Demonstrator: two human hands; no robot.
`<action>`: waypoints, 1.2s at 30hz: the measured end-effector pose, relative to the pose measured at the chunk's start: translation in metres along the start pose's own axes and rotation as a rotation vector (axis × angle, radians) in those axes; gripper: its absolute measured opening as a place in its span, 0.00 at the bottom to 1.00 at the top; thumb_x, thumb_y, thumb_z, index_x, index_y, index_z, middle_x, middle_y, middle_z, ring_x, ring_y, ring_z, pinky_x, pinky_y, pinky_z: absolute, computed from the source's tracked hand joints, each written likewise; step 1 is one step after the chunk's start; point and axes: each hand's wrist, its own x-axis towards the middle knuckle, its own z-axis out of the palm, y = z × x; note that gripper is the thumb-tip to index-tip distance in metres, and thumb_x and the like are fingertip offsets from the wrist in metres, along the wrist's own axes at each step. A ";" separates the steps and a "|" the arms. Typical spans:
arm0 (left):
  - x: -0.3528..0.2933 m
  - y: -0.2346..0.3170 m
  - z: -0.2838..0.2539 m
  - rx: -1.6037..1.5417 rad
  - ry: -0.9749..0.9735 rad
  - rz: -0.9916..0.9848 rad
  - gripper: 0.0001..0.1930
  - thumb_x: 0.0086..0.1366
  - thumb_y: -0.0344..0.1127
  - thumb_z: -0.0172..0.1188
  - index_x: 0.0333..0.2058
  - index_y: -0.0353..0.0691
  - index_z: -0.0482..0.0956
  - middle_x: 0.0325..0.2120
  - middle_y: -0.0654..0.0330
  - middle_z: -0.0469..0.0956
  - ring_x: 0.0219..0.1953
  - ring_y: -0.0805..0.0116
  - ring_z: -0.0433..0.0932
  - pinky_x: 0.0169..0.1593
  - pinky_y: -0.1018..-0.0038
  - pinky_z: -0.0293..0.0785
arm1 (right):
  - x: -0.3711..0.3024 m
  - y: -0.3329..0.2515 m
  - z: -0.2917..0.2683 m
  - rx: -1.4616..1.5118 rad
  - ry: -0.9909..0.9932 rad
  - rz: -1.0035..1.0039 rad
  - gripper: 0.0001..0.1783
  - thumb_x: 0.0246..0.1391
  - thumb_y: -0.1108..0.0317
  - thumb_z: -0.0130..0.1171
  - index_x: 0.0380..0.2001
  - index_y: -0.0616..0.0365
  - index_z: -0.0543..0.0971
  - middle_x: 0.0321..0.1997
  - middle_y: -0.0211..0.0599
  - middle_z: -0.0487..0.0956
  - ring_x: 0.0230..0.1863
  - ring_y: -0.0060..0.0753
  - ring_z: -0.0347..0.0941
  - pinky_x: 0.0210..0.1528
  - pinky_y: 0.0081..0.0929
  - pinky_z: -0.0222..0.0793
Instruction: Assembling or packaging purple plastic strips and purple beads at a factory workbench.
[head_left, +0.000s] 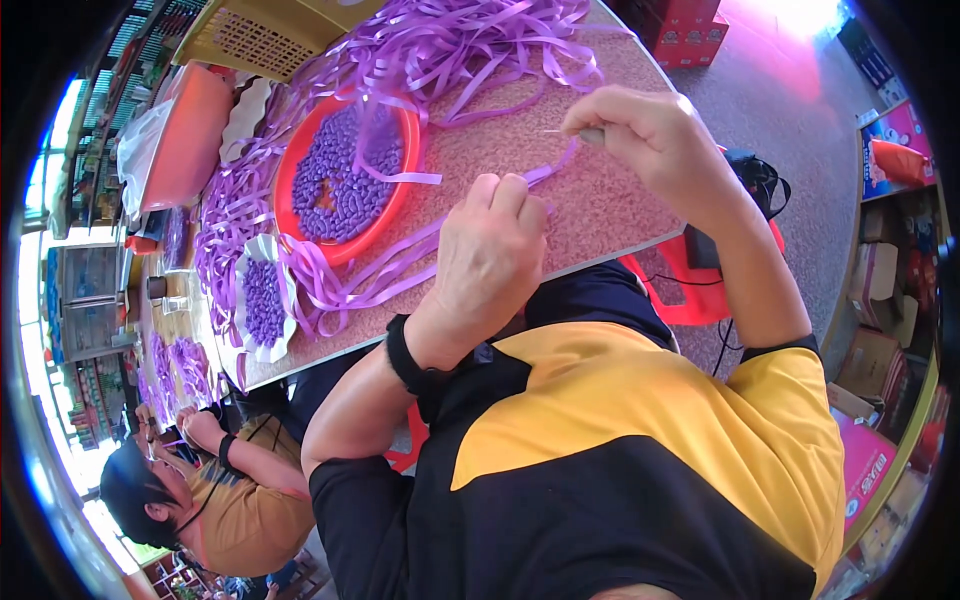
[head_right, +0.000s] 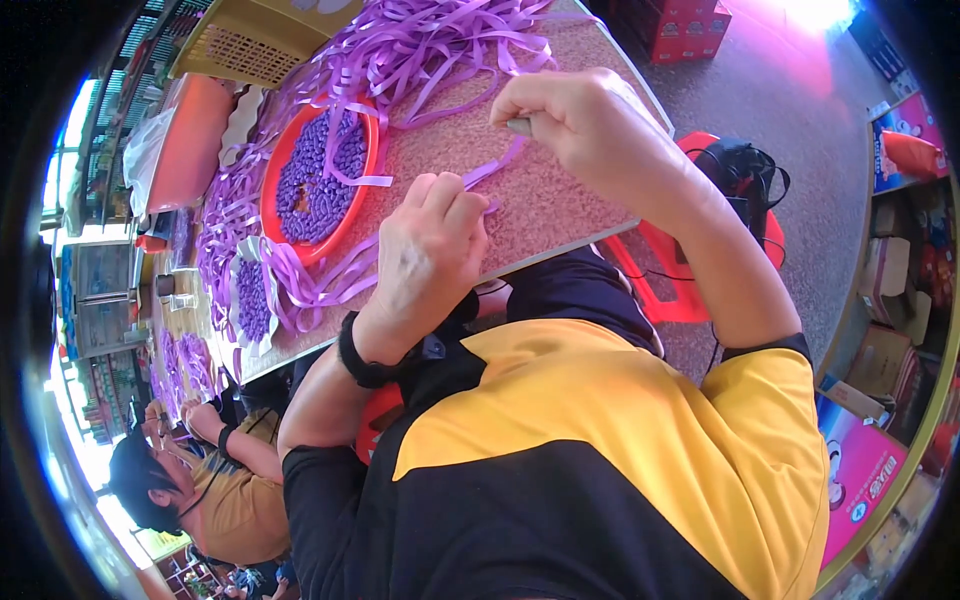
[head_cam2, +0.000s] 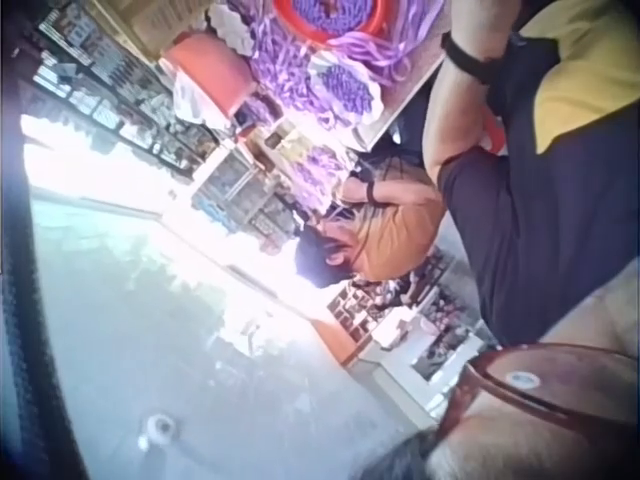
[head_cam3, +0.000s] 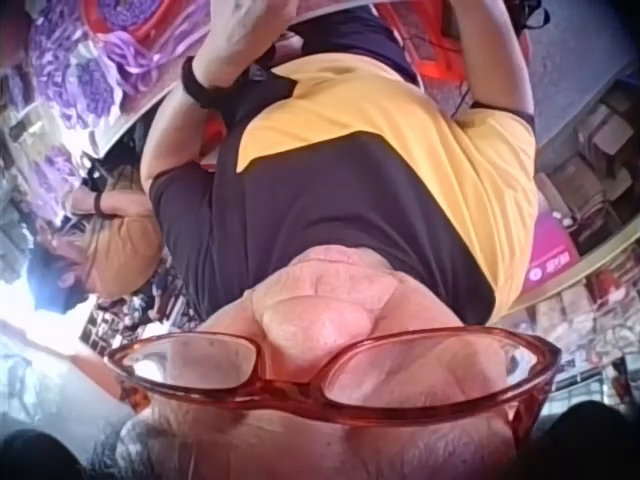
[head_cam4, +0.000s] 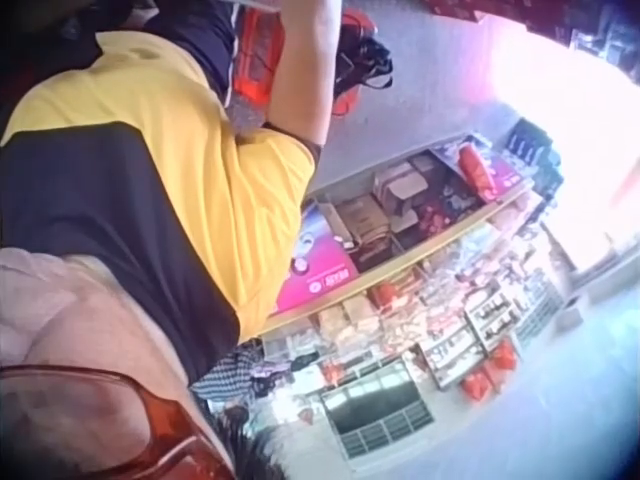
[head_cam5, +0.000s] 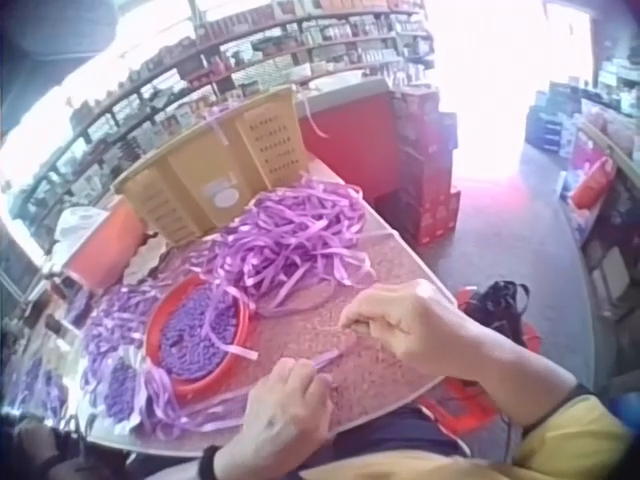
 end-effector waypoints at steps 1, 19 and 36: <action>0.001 0.000 0.000 0.000 0.001 -0.001 0.06 0.49 0.28 0.60 0.25 0.38 0.72 0.30 0.55 0.67 0.37 0.56 0.71 0.34 0.64 0.74 | -0.003 -0.002 -0.002 -0.028 -0.038 0.081 0.09 0.53 0.82 0.53 0.38 0.64 0.79 0.31 0.37 0.78 0.31 0.26 0.72 0.37 0.21 0.68; -0.012 -0.033 -0.046 -1.780 0.206 -0.922 0.06 0.64 0.26 0.51 0.37 0.29 0.73 0.31 0.44 0.81 0.18 0.66 0.77 0.18 0.78 0.64 | 0.037 -0.038 0.052 0.277 -0.177 -0.080 0.11 0.59 0.78 0.55 0.45 0.64 0.77 0.30 0.35 0.79 0.32 0.22 0.76 0.35 0.23 0.71; -0.041 -0.053 -0.048 -1.858 0.343 -0.892 0.08 0.69 0.29 0.55 0.42 0.31 0.76 0.29 0.56 0.78 0.32 0.64 0.79 0.37 0.67 0.78 | 0.057 -0.045 0.074 0.011 -0.121 -0.235 0.11 0.56 0.80 0.56 0.42 0.62 0.79 0.35 0.41 0.81 0.38 0.33 0.79 0.39 0.27 0.73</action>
